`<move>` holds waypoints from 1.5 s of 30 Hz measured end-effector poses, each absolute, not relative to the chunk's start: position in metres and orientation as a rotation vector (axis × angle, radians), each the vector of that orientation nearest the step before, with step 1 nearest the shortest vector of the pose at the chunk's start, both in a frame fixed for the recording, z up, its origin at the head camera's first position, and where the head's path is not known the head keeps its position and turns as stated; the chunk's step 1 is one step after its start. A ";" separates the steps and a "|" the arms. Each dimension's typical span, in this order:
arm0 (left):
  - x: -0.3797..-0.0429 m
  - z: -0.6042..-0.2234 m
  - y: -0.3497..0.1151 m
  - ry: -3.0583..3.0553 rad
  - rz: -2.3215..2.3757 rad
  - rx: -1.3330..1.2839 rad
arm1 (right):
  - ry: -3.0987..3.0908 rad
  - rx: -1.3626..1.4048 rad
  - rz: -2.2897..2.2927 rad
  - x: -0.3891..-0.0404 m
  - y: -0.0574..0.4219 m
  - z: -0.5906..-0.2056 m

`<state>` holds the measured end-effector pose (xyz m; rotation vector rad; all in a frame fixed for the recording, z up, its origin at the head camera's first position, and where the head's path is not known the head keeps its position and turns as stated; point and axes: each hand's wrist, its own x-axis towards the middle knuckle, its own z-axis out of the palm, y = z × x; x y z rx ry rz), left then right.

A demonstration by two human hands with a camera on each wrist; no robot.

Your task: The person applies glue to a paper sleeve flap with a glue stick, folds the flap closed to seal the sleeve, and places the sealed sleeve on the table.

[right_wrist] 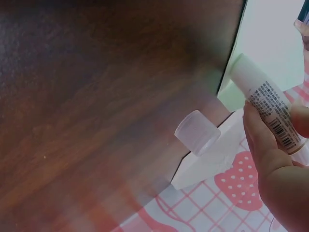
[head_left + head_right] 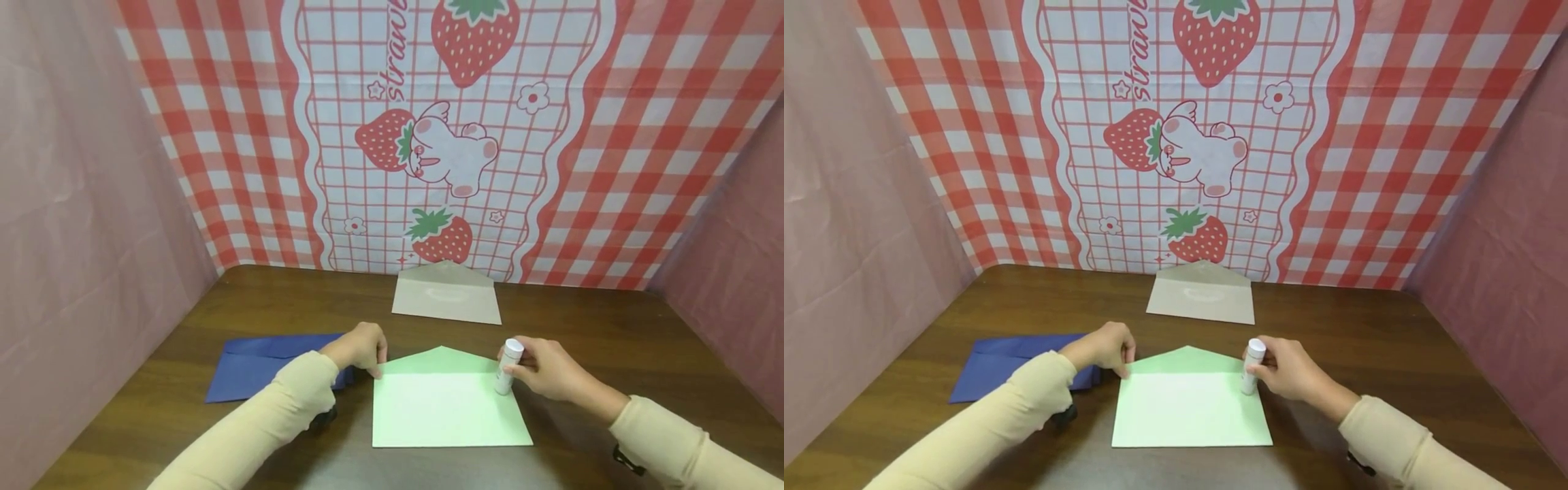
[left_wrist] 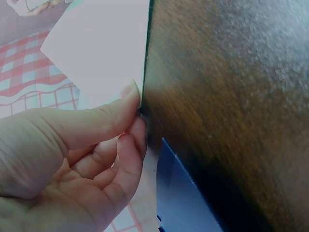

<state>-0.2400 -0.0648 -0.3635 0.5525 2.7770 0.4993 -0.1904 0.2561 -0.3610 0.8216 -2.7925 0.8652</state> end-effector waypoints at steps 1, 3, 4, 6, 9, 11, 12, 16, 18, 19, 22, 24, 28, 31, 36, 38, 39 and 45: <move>-0.239 -0.364 -0.065 2.777 0.506 0.554 | -2.804 0.816 0.844 -0.190 0.257 -0.360; -0.238 -0.366 -0.064 2.768 0.522 0.557 | -2.830 0.821 0.810 -0.187 0.258 -0.359; -0.237 -0.367 -0.064 2.761 0.527 0.562 | -2.844 0.829 0.803 -0.185 0.258 -0.358; -0.236 -0.368 -0.063 2.751 0.534 0.576 | -2.865 0.847 0.788 -0.181 0.258 -0.355; -0.235 -0.369 -0.062 2.748 0.519 0.584 | -2.864 0.876 0.781 -0.177 0.254 -0.348; -0.235 -0.368 -0.063 2.760 0.505 0.584 | -2.846 0.883 0.776 -0.177 0.249 -0.344; -0.235 -0.367 -0.064 2.765 0.498 0.581 | -2.834 0.890 0.774 -0.177 0.246 -0.342; -0.237 -0.364 -0.067 2.776 0.495 0.563 | -2.811 0.903 0.826 -0.181 0.230 -0.335; -0.237 -0.363 -0.068 2.776 0.506 0.557 | -2.817 0.900 0.869 -0.183 0.218 -0.334; -0.238 -0.363 -0.068 2.774 0.511 0.558 | -2.816 0.903 0.899 -0.184 0.211 -0.334; -0.238 -0.362 -0.069 2.768 0.524 0.561 | -2.805 0.931 0.987 -0.187 0.189 -0.338; -0.238 -0.362 -0.069 2.766 0.525 0.561 | -2.787 0.967 1.036 -0.190 0.173 -0.341; -0.239 -0.363 -0.068 2.767 0.534 0.570 | -2.754 1.032 1.115 -0.194 0.141 -0.348; -0.239 -0.363 -0.068 2.764 0.564 0.579 | -2.741 1.074 1.143 -0.196 0.122 -0.354; -0.239 -0.365 -0.067 2.747 0.633 0.563 | -2.736 1.119 1.142 -0.199 0.106 -0.362; -0.239 -0.366 -0.066 2.740 0.644 0.545 | -2.729 1.120 1.146 -0.200 0.103 -0.365; -0.239 -0.366 -0.066 2.739 0.643 0.538 | -2.723 1.123 1.143 -0.201 0.102 -0.366; -0.239 -0.364 -0.066 2.752 0.610 0.552 | -2.727 1.095 1.163 -0.203 0.103 -0.370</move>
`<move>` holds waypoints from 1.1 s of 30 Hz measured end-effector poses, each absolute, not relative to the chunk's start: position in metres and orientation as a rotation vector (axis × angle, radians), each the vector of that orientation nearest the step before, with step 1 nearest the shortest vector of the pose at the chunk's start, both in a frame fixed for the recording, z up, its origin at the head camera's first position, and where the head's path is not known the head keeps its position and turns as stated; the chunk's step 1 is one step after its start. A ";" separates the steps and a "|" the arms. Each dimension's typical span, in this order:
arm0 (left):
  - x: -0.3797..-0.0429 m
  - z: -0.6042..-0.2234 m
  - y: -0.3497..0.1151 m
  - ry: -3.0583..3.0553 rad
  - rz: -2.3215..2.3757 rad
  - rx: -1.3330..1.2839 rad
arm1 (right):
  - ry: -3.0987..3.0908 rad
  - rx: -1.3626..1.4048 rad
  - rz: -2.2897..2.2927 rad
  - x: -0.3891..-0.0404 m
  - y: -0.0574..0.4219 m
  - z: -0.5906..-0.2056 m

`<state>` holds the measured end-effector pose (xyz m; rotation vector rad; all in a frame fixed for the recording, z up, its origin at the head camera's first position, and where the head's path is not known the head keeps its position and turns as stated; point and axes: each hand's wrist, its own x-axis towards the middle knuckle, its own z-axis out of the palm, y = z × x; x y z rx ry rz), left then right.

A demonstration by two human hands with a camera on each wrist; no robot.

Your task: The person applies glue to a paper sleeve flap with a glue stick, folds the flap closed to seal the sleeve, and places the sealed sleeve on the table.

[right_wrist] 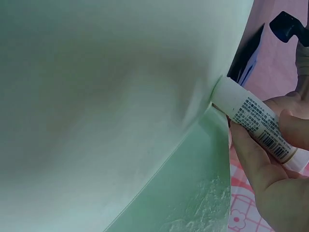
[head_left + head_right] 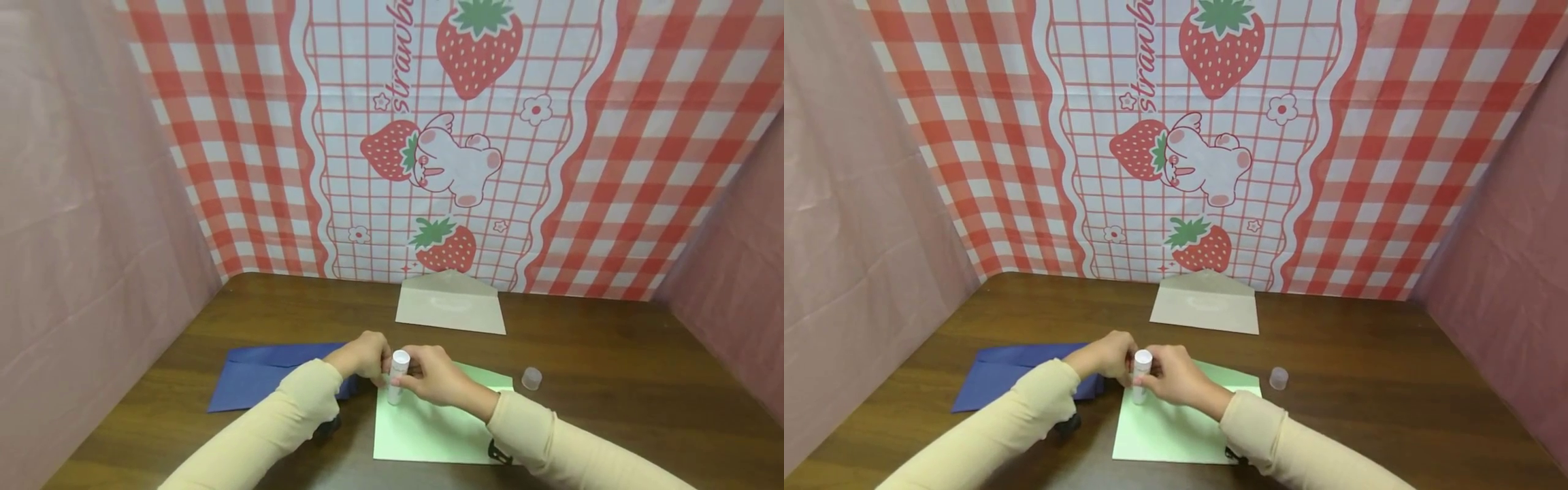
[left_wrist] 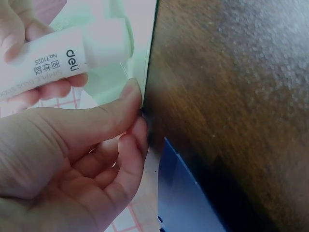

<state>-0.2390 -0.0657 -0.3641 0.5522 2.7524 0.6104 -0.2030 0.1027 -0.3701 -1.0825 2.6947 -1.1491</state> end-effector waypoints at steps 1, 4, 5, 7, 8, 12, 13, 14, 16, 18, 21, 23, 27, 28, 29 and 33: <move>-0.239 -0.364 -0.066 2.753 0.608 0.561 | 2.697 -1.069 -1.151 -0.203 0.103 -0.371; -0.238 -0.364 -0.067 2.754 0.601 0.579 | 2.711 -1.040 -1.149 -0.202 0.105 -0.372; -0.237 -0.363 -0.067 2.754 0.594 0.580 | 2.714 -1.032 -1.147 -0.202 0.106 -0.372; -0.238 -0.363 -0.067 2.750 0.582 0.577 | 2.723 -1.025 -1.137 -0.202 0.107 -0.371; -0.239 -0.363 -0.067 2.749 0.576 0.577 | 2.731 -1.036 -1.126 -0.202 0.108 -0.371; -0.241 -0.362 -0.066 2.749 0.547 0.580 | 2.744 -1.037 -1.113 -0.202 0.113 -0.370; -0.241 -0.362 -0.066 2.752 0.539 0.581 | 2.746 -1.039 -1.114 -0.201 0.114 -0.370; -0.242 -0.362 -0.066 2.754 0.532 0.583 | 2.748 -1.041 -1.114 -0.201 0.116 -0.370; -0.242 -0.362 -0.066 2.756 0.520 0.584 | 2.746 -1.034 -1.125 -0.200 0.120 -0.369; -0.242 -0.362 -0.066 2.760 0.511 0.588 | 2.749 -1.036 -1.134 -0.199 0.124 -0.369; -0.242 -0.361 -0.066 2.765 0.504 0.599 | 2.746 -1.033 -1.151 -0.197 0.129 -0.369; -0.242 -0.361 -0.066 2.768 0.500 0.601 | 2.744 -1.030 -1.154 -0.197 0.132 -0.369; -0.241 -0.361 -0.066 2.763 0.499 0.589 | 2.748 -1.011 -1.143 -0.195 0.139 -0.370; -0.241 -0.361 -0.065 2.761 0.497 0.585 | 2.749 -1.005 -1.139 -0.195 0.141 -0.370; -0.241 -0.362 -0.065 2.760 0.495 0.582 | 2.752 -0.998 -1.134 -0.194 0.143 -0.371; -0.240 -0.362 -0.065 2.761 0.476 0.580 | 2.766 -0.988 -1.118 -0.192 0.150 -0.370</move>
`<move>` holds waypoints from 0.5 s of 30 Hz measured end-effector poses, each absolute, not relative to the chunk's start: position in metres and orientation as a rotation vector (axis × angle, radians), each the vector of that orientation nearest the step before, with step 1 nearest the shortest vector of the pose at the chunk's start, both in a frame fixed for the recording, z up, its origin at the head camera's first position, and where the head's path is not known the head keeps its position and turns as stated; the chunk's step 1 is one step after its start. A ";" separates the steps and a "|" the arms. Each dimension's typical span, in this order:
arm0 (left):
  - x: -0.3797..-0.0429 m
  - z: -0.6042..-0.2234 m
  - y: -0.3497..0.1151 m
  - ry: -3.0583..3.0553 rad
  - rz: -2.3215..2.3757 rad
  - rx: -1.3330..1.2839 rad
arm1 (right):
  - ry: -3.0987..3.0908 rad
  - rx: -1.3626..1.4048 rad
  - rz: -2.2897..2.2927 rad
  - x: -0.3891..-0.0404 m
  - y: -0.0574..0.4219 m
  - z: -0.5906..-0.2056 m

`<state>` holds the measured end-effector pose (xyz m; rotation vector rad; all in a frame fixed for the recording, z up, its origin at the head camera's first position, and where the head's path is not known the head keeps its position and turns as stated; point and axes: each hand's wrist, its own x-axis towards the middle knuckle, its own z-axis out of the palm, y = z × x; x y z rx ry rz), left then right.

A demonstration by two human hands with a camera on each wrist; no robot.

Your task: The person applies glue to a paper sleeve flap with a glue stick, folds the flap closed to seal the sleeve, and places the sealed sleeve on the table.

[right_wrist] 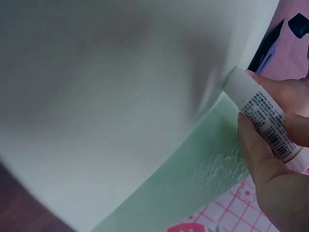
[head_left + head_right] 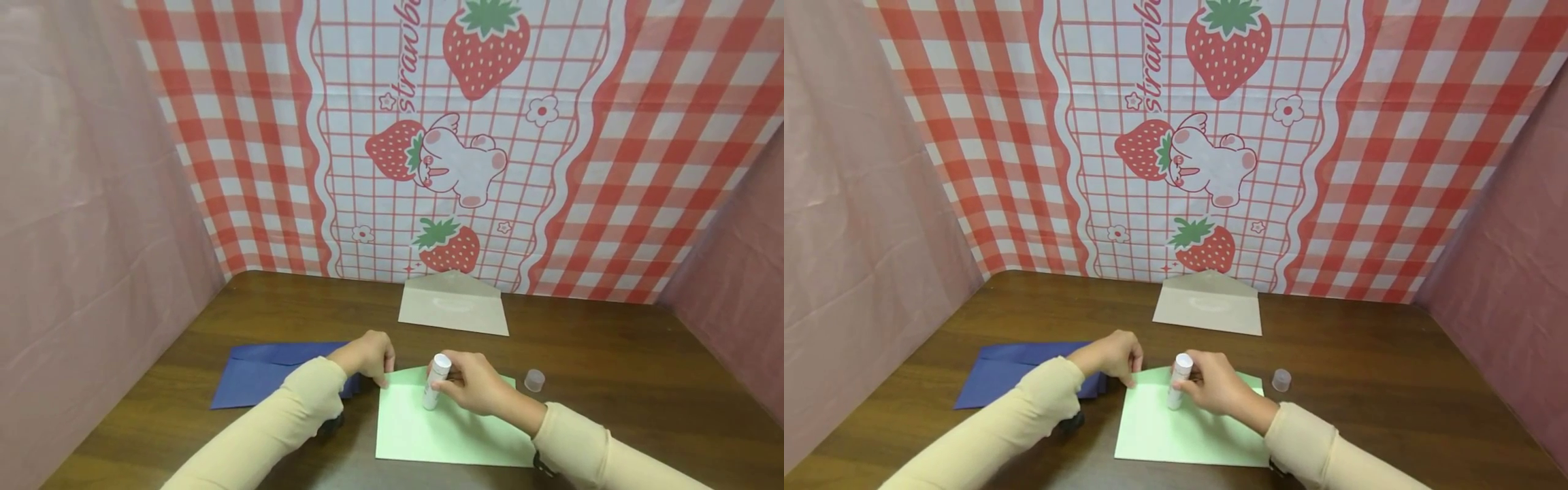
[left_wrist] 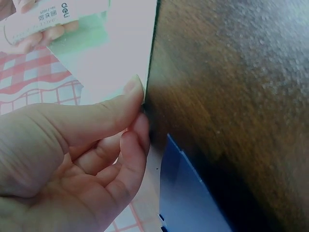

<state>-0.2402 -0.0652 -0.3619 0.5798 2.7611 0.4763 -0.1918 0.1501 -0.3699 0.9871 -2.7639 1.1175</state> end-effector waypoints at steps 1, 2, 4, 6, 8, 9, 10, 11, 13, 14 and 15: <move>-0.240 -0.362 -0.065 2.767 0.465 0.586 | -2.763 0.985 1.105 -0.191 0.153 -0.369; -0.240 -0.362 -0.065 2.768 0.461 0.586 | -2.764 0.982 1.097 -0.191 0.156 -0.369; -0.240 -0.362 -0.064 2.769 0.454 0.586 | -2.764 0.980 1.084 -0.189 0.162 -0.368; -0.241 -0.362 -0.065 2.767 0.455 0.581 | -2.765 0.976 1.068 -0.187 0.168 -0.367; -0.241 -0.362 -0.065 2.759 0.471 0.571 | -2.764 0.970 1.063 -0.186 0.175 -0.367; -0.241 -0.363 -0.065 2.758 0.477 0.567 | -2.763 0.965 1.057 -0.185 0.178 -0.367; -0.241 -0.363 -0.065 2.757 0.485 0.566 | -2.764 0.957 1.053 -0.184 0.181 -0.368; -0.241 -0.363 -0.065 2.754 0.494 0.564 | -2.766 0.945 1.049 -0.184 0.184 -0.368; -0.241 -0.363 -0.066 2.754 0.506 0.568 | -2.770 0.919 1.047 -0.183 0.189 -0.368; -0.241 -0.363 -0.067 2.753 0.513 0.570 | -2.772 0.908 1.045 -0.182 0.191 -0.368; -0.241 -0.364 -0.067 2.752 0.520 0.571 | -2.776 0.895 1.041 -0.182 0.193 -0.368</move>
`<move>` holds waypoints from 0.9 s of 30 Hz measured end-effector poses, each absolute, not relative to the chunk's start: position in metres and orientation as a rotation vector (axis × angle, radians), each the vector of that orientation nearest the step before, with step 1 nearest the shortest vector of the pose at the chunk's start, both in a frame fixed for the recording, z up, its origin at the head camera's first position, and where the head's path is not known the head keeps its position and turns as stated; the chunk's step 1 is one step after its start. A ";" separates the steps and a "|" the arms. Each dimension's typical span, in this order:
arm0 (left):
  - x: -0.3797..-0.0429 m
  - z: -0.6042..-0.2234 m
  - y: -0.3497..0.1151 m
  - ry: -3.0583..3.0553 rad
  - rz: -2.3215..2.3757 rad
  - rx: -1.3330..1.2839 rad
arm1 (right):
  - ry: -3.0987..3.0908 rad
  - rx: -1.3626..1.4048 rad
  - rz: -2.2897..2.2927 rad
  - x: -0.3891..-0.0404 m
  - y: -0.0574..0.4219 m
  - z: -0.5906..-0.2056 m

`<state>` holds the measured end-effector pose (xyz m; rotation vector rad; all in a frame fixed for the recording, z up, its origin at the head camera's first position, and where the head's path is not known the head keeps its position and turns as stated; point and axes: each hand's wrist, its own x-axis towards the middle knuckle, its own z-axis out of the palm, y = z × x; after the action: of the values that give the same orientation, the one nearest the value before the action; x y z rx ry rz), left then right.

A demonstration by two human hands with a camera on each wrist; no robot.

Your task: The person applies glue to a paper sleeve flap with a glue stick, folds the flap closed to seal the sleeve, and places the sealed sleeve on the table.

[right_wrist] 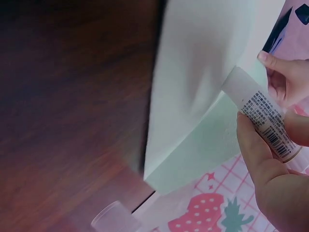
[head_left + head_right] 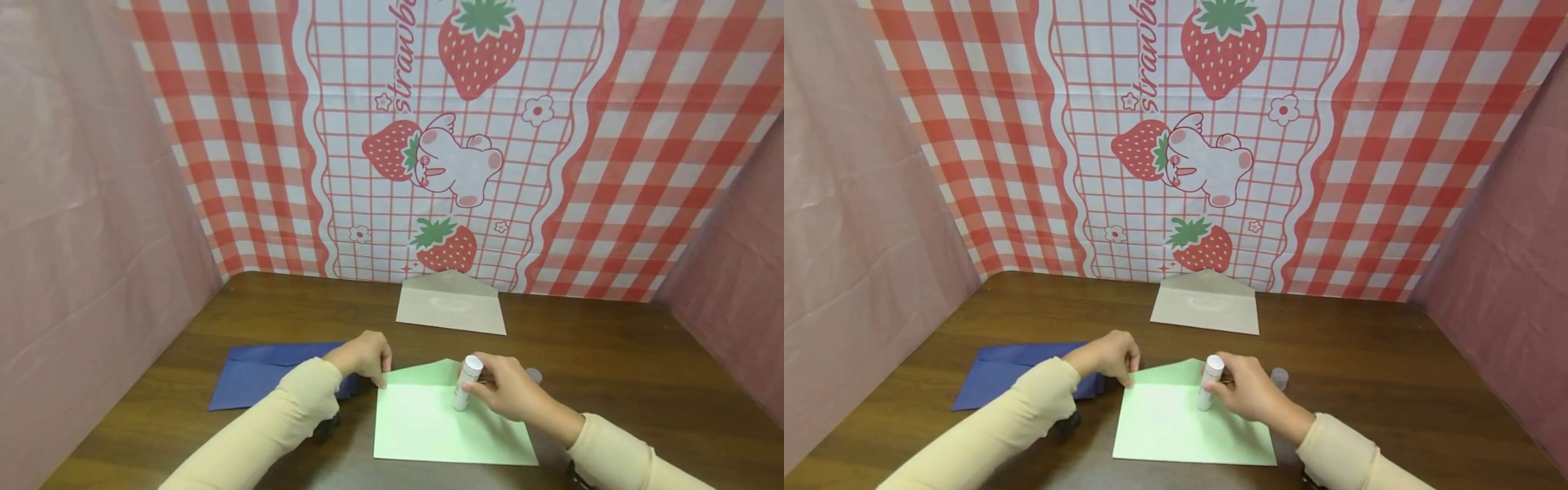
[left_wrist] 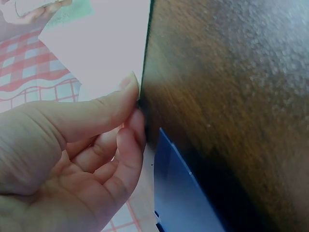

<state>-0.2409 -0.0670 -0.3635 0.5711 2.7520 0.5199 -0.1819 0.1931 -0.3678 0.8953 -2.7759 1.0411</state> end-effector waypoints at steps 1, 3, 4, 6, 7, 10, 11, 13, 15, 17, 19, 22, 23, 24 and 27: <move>-0.241 -0.363 -0.066 2.750 0.526 0.580 | -2.779 0.880 1.039 -0.181 0.196 -0.368; -0.242 -0.363 -0.065 2.747 0.535 0.596 | -2.780 0.853 1.027 -0.180 0.201 -0.367; -0.242 -0.363 -0.065 2.744 0.539 0.603 | -2.782 0.839 1.018 -0.180 0.204 -0.367; -0.243 -0.364 -0.065 2.736 0.548 0.617 | -2.783 0.818 1.002 -0.179 0.208 -0.367; -0.243 -0.364 -0.065 2.734 0.554 0.622 | -2.783 0.812 0.998 -0.178 0.211 -0.367; -0.243 -0.365 -0.068 2.727 0.573 0.620 | -2.784 0.798 0.987 -0.178 0.218 -0.367; -0.243 -0.365 -0.068 2.725 0.580 0.619 | -2.784 0.794 0.989 -0.177 0.221 -0.367; -0.242 -0.365 -0.070 2.720 0.590 0.619 | -2.777 0.795 0.982 -0.177 0.225 -0.368; -0.241 -0.365 -0.072 2.710 0.599 0.625 | -2.776 0.787 0.980 -0.177 0.228 -0.368; -0.241 -0.364 -0.073 2.703 0.601 0.635 | -2.776 0.782 0.971 -0.176 0.232 -0.367; -0.242 -0.363 -0.073 2.692 0.605 0.645 | -2.776 0.779 0.956 -0.175 0.236 -0.366; -0.243 -0.364 -0.074 2.683 0.614 0.656 | -2.782 0.763 0.929 -0.175 0.243 -0.366; -0.244 -0.365 -0.075 2.678 0.620 0.662 | -2.786 0.751 0.925 -0.175 0.245 -0.366; -0.244 -0.366 -0.075 2.675 0.623 0.672 | -2.783 0.748 0.922 -0.175 0.247 -0.366; -0.245 -0.367 -0.076 2.668 0.632 0.686 | -2.782 0.734 0.915 -0.175 0.252 -0.366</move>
<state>-0.2446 -0.0761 -0.3669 0.6858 2.6682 0.6324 -0.1745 0.2518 -0.3661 0.7340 -2.7818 0.9153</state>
